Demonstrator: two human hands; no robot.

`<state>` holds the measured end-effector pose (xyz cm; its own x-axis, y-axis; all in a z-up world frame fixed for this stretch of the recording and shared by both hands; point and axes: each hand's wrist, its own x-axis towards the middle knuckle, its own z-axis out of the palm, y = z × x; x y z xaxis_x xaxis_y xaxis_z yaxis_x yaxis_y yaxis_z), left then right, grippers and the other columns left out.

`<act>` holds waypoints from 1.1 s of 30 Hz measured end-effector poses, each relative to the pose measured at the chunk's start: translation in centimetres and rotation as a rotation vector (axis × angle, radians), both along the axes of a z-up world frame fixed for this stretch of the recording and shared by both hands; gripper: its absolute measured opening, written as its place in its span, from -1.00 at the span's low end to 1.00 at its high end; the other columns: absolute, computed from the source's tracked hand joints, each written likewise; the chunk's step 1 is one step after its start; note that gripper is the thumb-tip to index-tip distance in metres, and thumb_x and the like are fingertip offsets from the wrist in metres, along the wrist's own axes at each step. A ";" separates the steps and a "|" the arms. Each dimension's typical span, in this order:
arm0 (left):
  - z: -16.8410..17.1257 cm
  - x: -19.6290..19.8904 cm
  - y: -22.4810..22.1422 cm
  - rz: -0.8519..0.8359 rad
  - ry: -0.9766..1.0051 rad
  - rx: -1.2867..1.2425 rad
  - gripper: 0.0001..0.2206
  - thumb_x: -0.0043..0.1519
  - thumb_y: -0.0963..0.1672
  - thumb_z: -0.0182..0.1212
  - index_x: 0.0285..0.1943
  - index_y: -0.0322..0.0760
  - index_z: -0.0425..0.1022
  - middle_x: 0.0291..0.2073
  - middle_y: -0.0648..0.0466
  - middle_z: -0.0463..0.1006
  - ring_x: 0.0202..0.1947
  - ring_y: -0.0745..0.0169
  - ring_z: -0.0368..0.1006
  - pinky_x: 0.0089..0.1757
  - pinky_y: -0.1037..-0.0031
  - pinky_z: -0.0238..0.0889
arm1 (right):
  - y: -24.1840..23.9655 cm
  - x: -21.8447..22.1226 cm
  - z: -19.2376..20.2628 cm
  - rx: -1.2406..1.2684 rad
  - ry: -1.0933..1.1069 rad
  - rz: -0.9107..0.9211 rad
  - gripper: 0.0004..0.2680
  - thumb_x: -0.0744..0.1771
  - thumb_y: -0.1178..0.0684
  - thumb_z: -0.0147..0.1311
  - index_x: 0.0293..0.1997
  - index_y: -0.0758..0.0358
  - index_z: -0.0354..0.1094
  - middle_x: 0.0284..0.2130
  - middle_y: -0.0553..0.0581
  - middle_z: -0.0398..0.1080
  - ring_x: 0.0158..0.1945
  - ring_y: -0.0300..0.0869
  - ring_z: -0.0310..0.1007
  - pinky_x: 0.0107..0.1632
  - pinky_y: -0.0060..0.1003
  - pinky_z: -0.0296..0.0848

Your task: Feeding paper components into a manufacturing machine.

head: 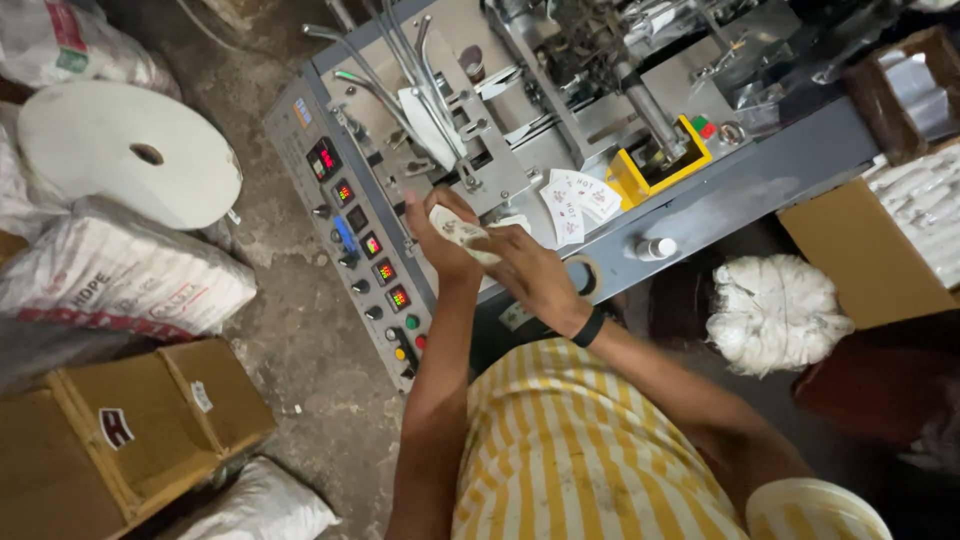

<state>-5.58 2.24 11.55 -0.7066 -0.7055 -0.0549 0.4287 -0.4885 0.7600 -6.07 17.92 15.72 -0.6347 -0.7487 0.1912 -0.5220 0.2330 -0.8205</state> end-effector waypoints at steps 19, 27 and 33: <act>-9.3 5.8 -0.4 -0.243 -0.719 -1.703 -0.67 0.07 -0.10 0.40 0.02 -0.10 0.52 0.04 -0.07 0.44 0.13 -0.15 0.32 0.12 0.03 0.13 | 4.2 -5.9 -11.6 0.329 0.269 -0.389 -0.68 0.31 -0.05 0.19 0.13 0.22 0.32 -0.01 0.25 0.33 0.03 0.12 0.39 -0.02 0.01 0.42; -8.8 5.2 -1.1 -0.379 -0.789 -1.734 -0.65 0.08 -0.09 0.42 0.04 -0.05 0.48 0.01 -0.06 0.42 0.11 -0.14 0.33 0.12 0.01 0.14 | 3.8 -6.0 -13.7 0.504 0.435 -0.462 -0.66 0.23 -0.05 0.26 0.03 0.22 0.32 -0.07 0.28 0.29 -0.02 0.13 0.35 -0.04 0.01 0.37; -9.3 5.1 -1.3 -0.388 -0.774 -1.640 -0.68 0.10 -0.09 0.41 0.02 -0.03 0.47 -0.05 -0.01 0.42 0.08 -0.11 0.35 0.09 0.02 0.17 | 5.0 -6.7 -14.6 0.289 0.156 -0.373 -0.71 0.28 0.21 0.11 0.11 0.22 0.28 0.04 0.32 0.24 -0.01 0.17 0.39 0.01 0.05 0.42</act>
<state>-0.46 0.96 2.27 -0.9755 -0.2043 0.0818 -0.1442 0.8743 0.4635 -12.76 22.96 1.15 -0.8498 -0.5125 0.1233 -0.4711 0.6335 -0.6138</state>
